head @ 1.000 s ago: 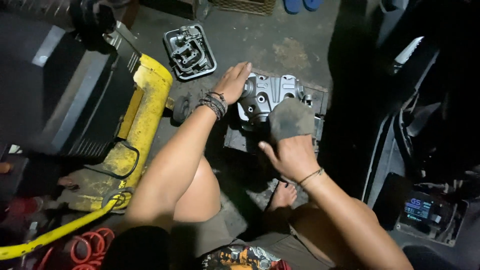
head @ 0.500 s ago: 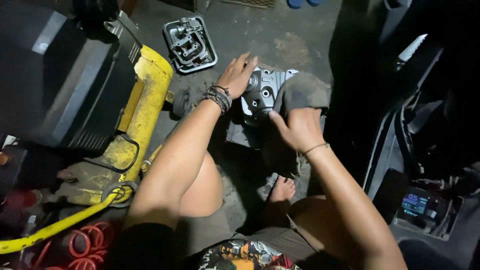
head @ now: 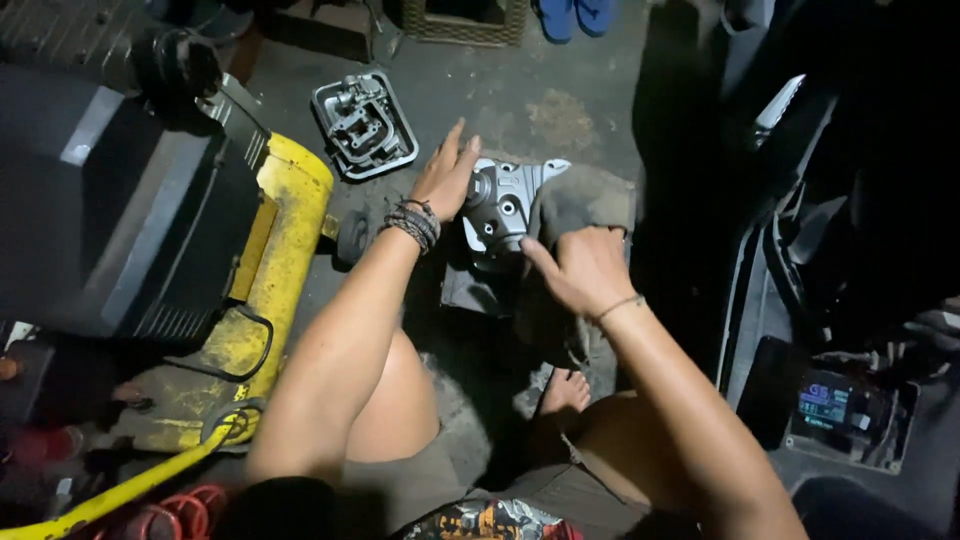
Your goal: Cleaning and inspecting a motorcycle engine cylinder head using a cloth
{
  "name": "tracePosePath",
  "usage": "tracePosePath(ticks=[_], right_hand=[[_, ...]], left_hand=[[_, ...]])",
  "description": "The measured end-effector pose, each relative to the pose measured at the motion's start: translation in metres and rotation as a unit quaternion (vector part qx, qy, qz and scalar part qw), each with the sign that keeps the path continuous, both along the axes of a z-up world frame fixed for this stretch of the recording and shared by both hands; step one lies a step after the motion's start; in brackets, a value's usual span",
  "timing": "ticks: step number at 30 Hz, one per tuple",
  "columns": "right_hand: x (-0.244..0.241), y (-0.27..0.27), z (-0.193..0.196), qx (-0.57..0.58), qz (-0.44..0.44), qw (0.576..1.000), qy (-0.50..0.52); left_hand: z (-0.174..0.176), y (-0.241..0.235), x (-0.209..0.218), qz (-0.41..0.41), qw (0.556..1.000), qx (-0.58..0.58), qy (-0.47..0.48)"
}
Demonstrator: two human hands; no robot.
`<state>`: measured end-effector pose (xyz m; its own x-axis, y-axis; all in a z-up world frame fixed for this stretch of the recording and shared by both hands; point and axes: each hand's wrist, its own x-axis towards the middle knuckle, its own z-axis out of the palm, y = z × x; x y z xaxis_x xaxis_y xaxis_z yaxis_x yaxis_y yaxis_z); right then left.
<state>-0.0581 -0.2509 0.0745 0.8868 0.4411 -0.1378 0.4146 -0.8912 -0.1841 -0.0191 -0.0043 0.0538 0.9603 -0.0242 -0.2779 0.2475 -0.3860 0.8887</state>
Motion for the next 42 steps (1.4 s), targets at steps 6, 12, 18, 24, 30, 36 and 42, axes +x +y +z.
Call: tracePosePath(ticks=[6, 12, 18, 24, 30, 36, 42], right_hand=[[0.027, 0.006, 0.000, 0.039, -0.011, 0.999, -0.005], [0.009, 0.009, 0.017, 0.045, 0.002, 0.999, 0.005], [0.027, 0.003, 0.000, 0.056, -0.039, 0.996, -0.050], [0.010, -0.003, 0.019, 0.001, -0.012, 1.000, -0.018], [0.029, -0.012, 0.012, 0.023, -0.018, 1.000, 0.008], [0.017, -0.013, 0.014, 0.008, 0.000, 1.000, 0.016], [0.010, -0.013, 0.009, 0.025, 0.011, 1.000, -0.001]], left_hand=[[-0.032, -0.008, 0.013, 0.032, 0.999, 0.005, 0.024], [-0.020, -0.005, 0.006, 0.049, 0.998, 0.030, 0.021], [-0.053, -0.006, 0.018, 0.072, 0.986, 0.131, -0.069], [-0.036, -0.001, 0.017, 0.049, 0.993, 0.101, -0.043], [-0.035, -0.001, 0.017, 0.019, 0.998, 0.058, -0.017], [-0.031, -0.001, 0.014, 0.019, 0.999, 0.036, -0.007], [-0.041, 0.000, 0.016, 0.022, 0.999, 0.023, 0.008]])
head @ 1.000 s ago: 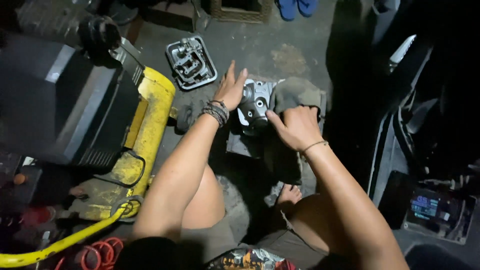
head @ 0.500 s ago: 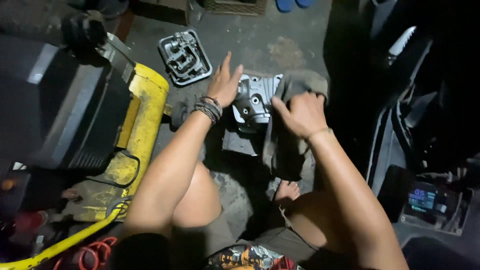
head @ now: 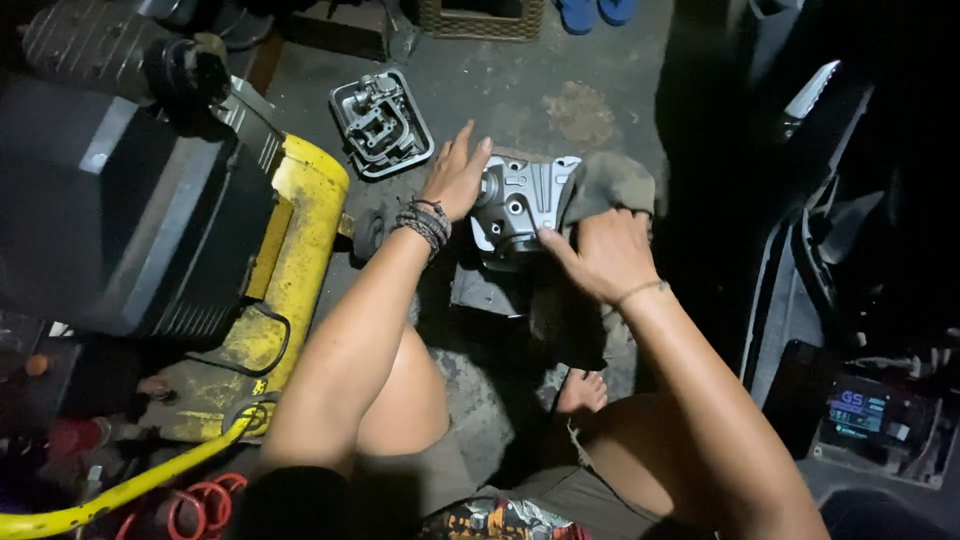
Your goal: Cleaning and inspecting a motorcycle engine cylinder head using a cloth
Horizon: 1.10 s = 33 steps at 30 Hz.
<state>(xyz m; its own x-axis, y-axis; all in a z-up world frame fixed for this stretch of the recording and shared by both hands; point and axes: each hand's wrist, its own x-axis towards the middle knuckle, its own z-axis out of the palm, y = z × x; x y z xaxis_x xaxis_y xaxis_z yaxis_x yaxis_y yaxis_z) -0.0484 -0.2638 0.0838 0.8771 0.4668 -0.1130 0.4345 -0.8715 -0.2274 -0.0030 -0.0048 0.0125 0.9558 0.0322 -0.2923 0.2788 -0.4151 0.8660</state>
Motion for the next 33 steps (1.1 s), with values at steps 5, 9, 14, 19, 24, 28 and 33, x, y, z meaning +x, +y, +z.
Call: tracePosePath(ticks=[5, 9, 14, 19, 24, 28, 33], right_hand=[[0.000, -0.001, -0.001, -0.014, 0.010, 1.000, 0.003], [0.012, 0.002, -0.002, -0.010, 0.010, 1.000, -0.010], [-0.008, 0.011, 0.008, -0.070, 0.028, 0.997, -0.009], [0.019, 0.018, 0.000, -0.057, 0.015, 0.997, -0.048], [0.000, 0.037, 0.012, -0.072, 0.024, 0.996, -0.053], [0.023, 0.034, 0.004, -0.024, 0.032, 0.998, -0.037], [0.009, 0.030, 0.013, -0.014, 0.060, 0.998, -0.024]], left_hand=[[0.001, -0.001, -0.001, 0.010, 1.000, -0.003, -0.006], [0.008, -0.003, -0.004, 0.005, 1.000, -0.001, -0.004], [0.014, -0.003, -0.010, 0.008, 1.000, -0.010, -0.012], [0.001, -0.002, -0.002, 0.002, 1.000, -0.007, -0.005], [0.014, -0.001, -0.007, 0.005, 1.000, -0.002, 0.010], [0.013, -0.003, -0.008, 0.010, 1.000, -0.013, 0.018], [0.012, -0.004, -0.011, 0.019, 1.000, -0.007, 0.018]])
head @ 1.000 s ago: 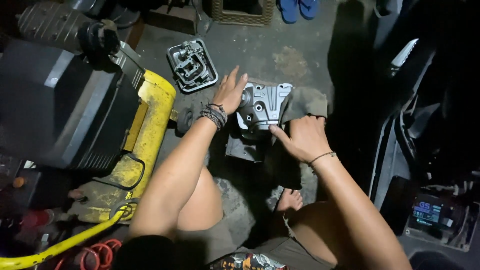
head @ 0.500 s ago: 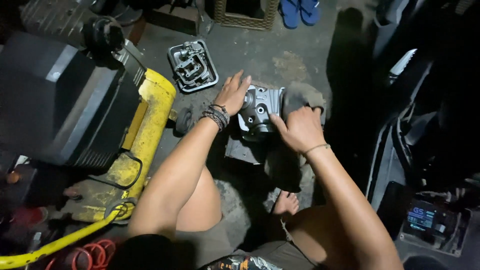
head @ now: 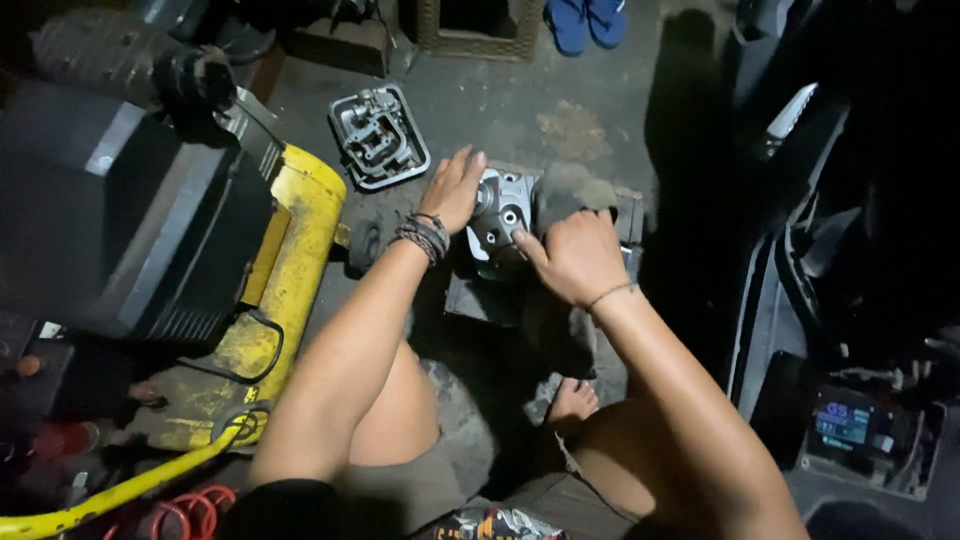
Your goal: Cleaning and inspecting a motorcycle engine cylinder head using a cloth
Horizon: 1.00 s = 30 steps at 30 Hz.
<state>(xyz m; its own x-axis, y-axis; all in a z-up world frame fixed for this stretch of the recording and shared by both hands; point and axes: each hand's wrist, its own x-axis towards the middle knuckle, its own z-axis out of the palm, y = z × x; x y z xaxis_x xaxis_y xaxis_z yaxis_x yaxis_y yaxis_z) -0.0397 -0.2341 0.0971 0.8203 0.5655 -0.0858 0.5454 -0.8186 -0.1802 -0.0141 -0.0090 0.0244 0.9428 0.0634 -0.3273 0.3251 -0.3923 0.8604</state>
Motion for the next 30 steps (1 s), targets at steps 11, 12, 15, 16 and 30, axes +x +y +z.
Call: tracePosePath(ticks=[11, 12, 15, 16, 30], right_hand=[[-0.004, -0.012, 0.004, -0.028, 0.009, 1.000, 0.009], [-0.002, -0.013, 0.004, -0.034, 0.010, 0.999, 0.004], [0.010, -0.012, -0.005, -0.027, 0.006, 1.000, -0.001], [0.018, -0.012, -0.008, -0.014, 0.003, 1.000, -0.006], [0.000, -0.011, -0.023, -0.029, -0.011, 1.000, -0.001]], left_hand=[[-0.005, 0.002, 0.000, 0.006, 1.000, 0.024, -0.016], [-0.009, 0.003, 0.002, -0.004, 1.000, 0.024, -0.015], [-0.009, 0.004, 0.001, -0.022, 0.999, 0.026, -0.012], [-0.006, 0.003, 0.002, -0.028, 0.999, 0.028, -0.015], [0.000, 0.002, -0.005, -0.049, 0.998, -0.016, -0.024]])
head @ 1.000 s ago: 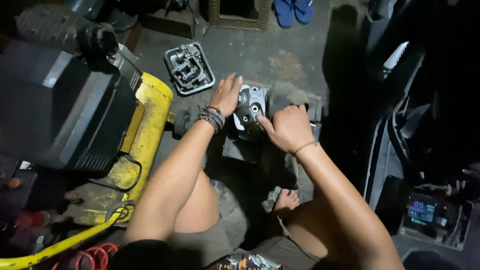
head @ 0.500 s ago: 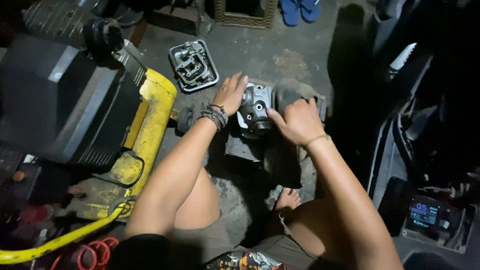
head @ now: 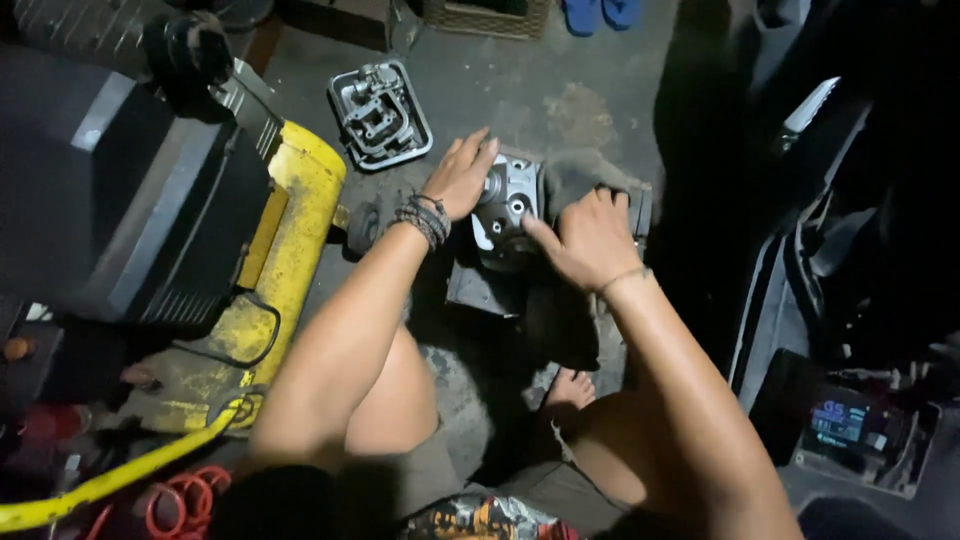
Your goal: Cleaning and inspecting a motorcycle engine cylinder head using a cloth
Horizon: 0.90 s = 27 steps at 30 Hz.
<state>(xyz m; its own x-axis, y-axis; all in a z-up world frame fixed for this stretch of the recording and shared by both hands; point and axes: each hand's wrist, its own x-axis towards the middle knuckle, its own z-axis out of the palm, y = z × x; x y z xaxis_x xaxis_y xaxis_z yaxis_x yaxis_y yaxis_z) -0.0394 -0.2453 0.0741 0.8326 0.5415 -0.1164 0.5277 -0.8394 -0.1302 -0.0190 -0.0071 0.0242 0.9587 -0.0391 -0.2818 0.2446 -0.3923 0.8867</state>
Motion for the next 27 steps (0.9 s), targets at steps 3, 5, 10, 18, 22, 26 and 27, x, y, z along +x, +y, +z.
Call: tracePosePath(ticks=[3, 5, 10, 18, 22, 26, 27], right_hand=[[0.000, 0.002, 0.010, -0.014, 0.004, 1.000, -0.015], [0.003, 0.005, 0.005, -0.006, -0.004, 1.000, -0.008], [0.006, 0.009, 0.002, 0.010, -0.018, 1.000, -0.007], [0.003, 0.005, 0.005, 0.000, -0.022, 1.000, -0.005], [-0.001, 0.008, 0.008, -0.020, -0.017, 1.000, -0.013], [-0.015, 0.005, 0.027, -0.002, -0.009, 0.999, 0.035], [-0.009, 0.003, 0.018, -0.013, -0.009, 1.000, 0.018]], left_hand=[[0.005, 0.006, 0.009, 0.000, 1.000, 0.014, 0.001], [0.009, 0.006, 0.000, -0.011, 1.000, 0.020, 0.004], [-0.004, 0.009, 0.007, -0.018, 0.999, 0.044, -0.015], [-0.007, 0.020, 0.006, -0.005, 0.999, 0.033, 0.010], [-0.006, 0.017, 0.005, -0.011, 0.999, 0.046, 0.024], [0.009, 0.018, 0.002, -0.012, 0.999, 0.029, 0.016], [0.005, 0.015, 0.003, -0.014, 1.000, 0.014, 0.009]])
